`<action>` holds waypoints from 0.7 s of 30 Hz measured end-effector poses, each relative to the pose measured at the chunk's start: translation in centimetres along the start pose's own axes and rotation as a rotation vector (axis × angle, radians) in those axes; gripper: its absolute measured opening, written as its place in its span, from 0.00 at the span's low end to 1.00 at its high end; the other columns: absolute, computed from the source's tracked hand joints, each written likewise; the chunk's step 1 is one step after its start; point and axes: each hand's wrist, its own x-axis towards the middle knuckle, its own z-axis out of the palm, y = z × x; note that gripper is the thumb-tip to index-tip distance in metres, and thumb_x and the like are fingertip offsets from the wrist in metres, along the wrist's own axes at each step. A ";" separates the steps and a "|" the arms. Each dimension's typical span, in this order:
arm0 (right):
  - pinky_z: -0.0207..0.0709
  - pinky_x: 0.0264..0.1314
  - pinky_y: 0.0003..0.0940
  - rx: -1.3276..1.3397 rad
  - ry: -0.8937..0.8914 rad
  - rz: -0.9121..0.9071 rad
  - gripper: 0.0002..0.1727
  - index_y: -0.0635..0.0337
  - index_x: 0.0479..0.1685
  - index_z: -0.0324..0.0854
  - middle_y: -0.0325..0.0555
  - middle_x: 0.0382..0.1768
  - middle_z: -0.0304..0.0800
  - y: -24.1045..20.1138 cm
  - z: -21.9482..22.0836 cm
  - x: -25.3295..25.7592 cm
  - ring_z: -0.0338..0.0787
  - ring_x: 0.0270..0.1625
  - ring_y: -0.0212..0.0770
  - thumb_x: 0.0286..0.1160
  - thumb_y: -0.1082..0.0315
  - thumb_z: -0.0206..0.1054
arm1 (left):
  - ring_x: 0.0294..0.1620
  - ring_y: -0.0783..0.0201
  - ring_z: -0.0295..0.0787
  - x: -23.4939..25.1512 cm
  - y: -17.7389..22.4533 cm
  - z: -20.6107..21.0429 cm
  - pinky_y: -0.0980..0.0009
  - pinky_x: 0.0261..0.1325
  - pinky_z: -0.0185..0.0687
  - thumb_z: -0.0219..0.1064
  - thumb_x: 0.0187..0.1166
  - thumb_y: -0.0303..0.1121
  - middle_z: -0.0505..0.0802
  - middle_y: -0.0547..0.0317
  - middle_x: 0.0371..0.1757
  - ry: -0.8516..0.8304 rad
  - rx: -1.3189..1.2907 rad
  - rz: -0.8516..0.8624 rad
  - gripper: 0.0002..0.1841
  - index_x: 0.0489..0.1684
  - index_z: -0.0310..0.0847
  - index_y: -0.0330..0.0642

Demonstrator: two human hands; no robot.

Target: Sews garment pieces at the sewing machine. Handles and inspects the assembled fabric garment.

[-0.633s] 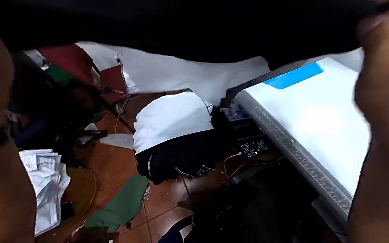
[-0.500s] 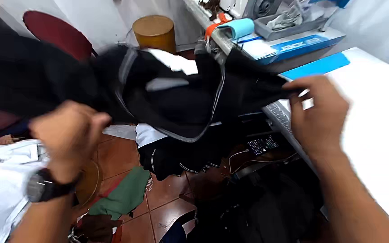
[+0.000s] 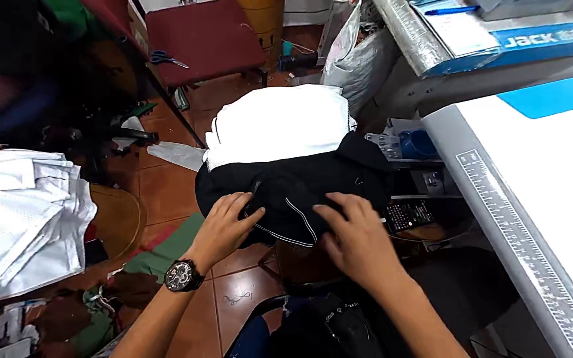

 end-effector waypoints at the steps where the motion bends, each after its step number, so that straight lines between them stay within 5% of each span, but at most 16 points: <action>1: 0.75 0.71 0.69 0.007 -0.054 -0.021 0.34 0.39 0.68 0.86 0.53 0.80 0.75 -0.9 0.9 0.4 0.71 0.83 0.65 0.53 0.62 0.86 | 0.79 0.40 0.76 0.6 -0.2 -0.1 0.38 0.79 0.69 0.68 0.78 0.41 0.83 0.41 0.73 -0.014 -0.023 0.018 0.17 0.64 0.89 0.60; 3: 0.69 0.77 0.71 -0.078 -0.137 -0.068 0.35 0.36 0.67 0.87 0.53 0.88 0.66 -1.4 3.4 0.2 0.62 0.89 0.67 0.51 0.63 0.89 | 0.76 0.40 0.79 1.3 -0.4 -0.7 0.39 0.77 0.73 0.65 0.82 0.40 0.84 0.42 0.71 -0.060 -0.069 0.013 0.15 0.63 0.90 0.60; 5: 0.74 0.73 0.69 -0.217 -0.154 -0.099 0.22 0.44 0.55 0.91 0.53 0.82 0.74 -1.0 5.3 -0.6 0.73 0.82 0.64 0.57 0.71 0.83 | 0.68 0.40 0.83 1.5 -0.2 -1.1 0.41 0.70 0.78 0.64 0.80 0.33 0.87 0.42 0.64 -0.063 -0.026 0.029 0.18 0.66 0.89 0.59; 8: 0.84 0.57 0.58 -0.311 -0.060 -0.107 0.11 0.54 0.37 0.90 0.51 0.64 0.88 -0.4 5.5 -2.1 0.88 0.64 0.57 0.59 0.79 0.78 | 0.63 0.44 0.86 1.2 0.1 -1.4 0.45 0.66 0.80 0.68 0.73 0.25 0.90 0.46 0.58 -0.091 0.028 0.148 0.12 0.49 0.94 0.49; 11: 0.87 0.51 0.52 -0.313 0.111 -0.041 0.05 0.57 0.35 0.88 0.54 0.55 0.91 0.5 4.0 -4.6 0.91 0.58 0.58 0.65 0.77 0.72 | 0.67 0.50 0.85 0.5 2.1 -3.2 0.47 0.70 0.79 0.61 0.77 0.36 0.91 0.54 0.61 -0.120 -0.028 0.242 0.11 0.34 0.91 0.47; 14: 0.86 0.45 0.46 -0.354 0.174 -0.003 0.03 0.57 0.33 0.87 0.53 0.53 0.92 1.7 3.5 -6.7 0.92 0.56 0.56 0.70 0.72 0.68 | 0.76 0.57 0.80 -0.7 4.6 -4.0 0.51 0.80 0.71 0.56 0.83 0.36 0.88 0.64 0.71 -0.140 -0.033 0.349 0.13 0.33 0.88 0.48; 16: 0.85 0.48 0.46 -0.362 0.176 -0.017 0.03 0.57 0.33 0.86 0.53 0.55 0.92 2.1 4.1 -7.3 0.91 0.59 0.55 0.71 0.73 0.67 | 0.81 0.57 0.77 -1.0 5.0 -3.4 0.49 0.85 0.67 0.55 0.85 0.35 0.88 0.63 0.74 -0.171 -0.023 0.384 0.13 0.36 0.88 0.46; 21: 0.77 0.74 0.50 -0.389 0.117 -0.184 0.06 0.56 0.33 0.86 0.45 0.75 0.83 2.2 5.0 -6.5 0.84 0.74 0.49 0.71 0.77 0.66 | 0.79 0.51 0.79 -0.2 4.7 -2.7 0.46 0.86 0.64 0.54 0.82 0.34 0.94 0.57 0.56 -0.217 -0.035 0.360 0.13 0.31 0.85 0.46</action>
